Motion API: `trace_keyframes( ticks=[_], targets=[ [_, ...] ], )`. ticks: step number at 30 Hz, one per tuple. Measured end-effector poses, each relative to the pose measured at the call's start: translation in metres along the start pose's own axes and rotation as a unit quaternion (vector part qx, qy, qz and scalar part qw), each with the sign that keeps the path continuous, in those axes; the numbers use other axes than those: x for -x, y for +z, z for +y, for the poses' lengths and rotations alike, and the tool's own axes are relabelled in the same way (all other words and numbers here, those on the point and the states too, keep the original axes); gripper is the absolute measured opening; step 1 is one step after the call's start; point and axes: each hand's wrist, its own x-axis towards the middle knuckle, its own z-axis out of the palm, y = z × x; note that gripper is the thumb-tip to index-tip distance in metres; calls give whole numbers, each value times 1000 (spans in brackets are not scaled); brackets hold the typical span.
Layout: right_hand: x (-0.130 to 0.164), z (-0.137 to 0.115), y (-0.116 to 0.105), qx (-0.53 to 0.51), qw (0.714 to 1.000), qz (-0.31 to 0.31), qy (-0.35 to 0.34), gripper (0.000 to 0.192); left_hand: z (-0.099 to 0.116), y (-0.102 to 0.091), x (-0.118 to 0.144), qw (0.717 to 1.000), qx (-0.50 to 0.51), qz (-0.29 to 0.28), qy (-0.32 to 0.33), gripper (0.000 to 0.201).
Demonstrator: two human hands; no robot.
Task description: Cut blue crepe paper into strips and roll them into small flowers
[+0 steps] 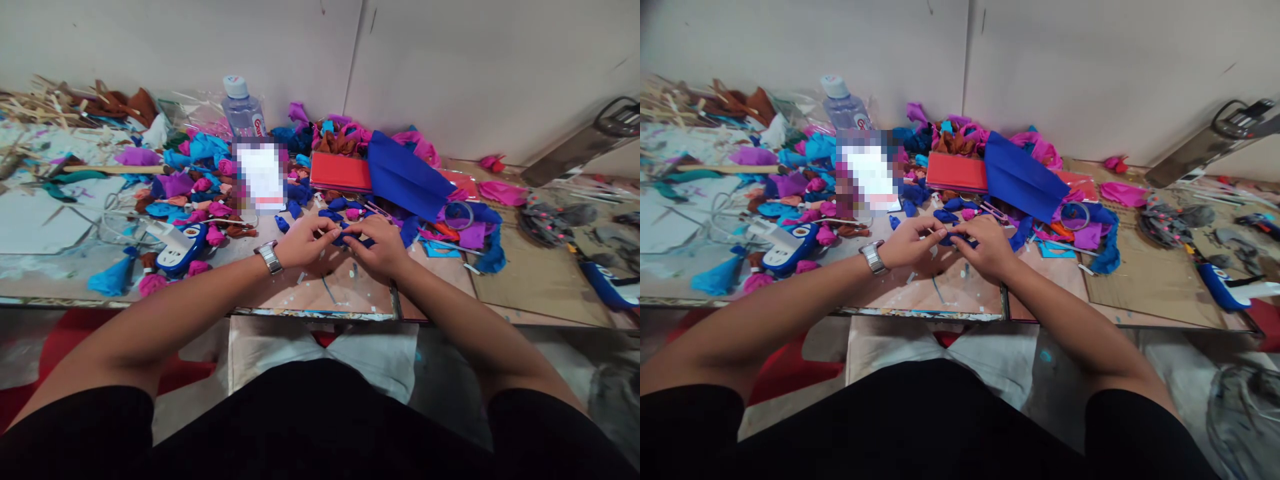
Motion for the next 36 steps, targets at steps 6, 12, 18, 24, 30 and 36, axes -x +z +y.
trace_keyframes(
  ticks=[6, 12, 18, 24, 30, 36],
  targets=[
    [-1, -3, -1, 10, 1000, 9, -1, 14, -2, 1, 0, 999, 37, -6, -26, 41],
    [0, -1, 1, -4, 1000, 12, -13, 12, -3, 2, 1, 1000, 26, -9, 4, 39],
    [1, 1, 2, -6, 1000, -3, -7, 12, -8, 3, 0, 999, 18, -25, 12, 35],
    [-1, -1, -1, 12, 1000, -8, -12, 13, -6, 1, 0, 1000, -4, -16, 14, 37],
    [-2, -1, -3, 43, 998, -40, -38, 15, -7, 0, -1, 1000, -7, -26, 10, 43],
    [0, 0, -3, 52, 997, -42, -40, 14, -4, 0, -1, 999, 21, -40, -15, 37]
  ],
)
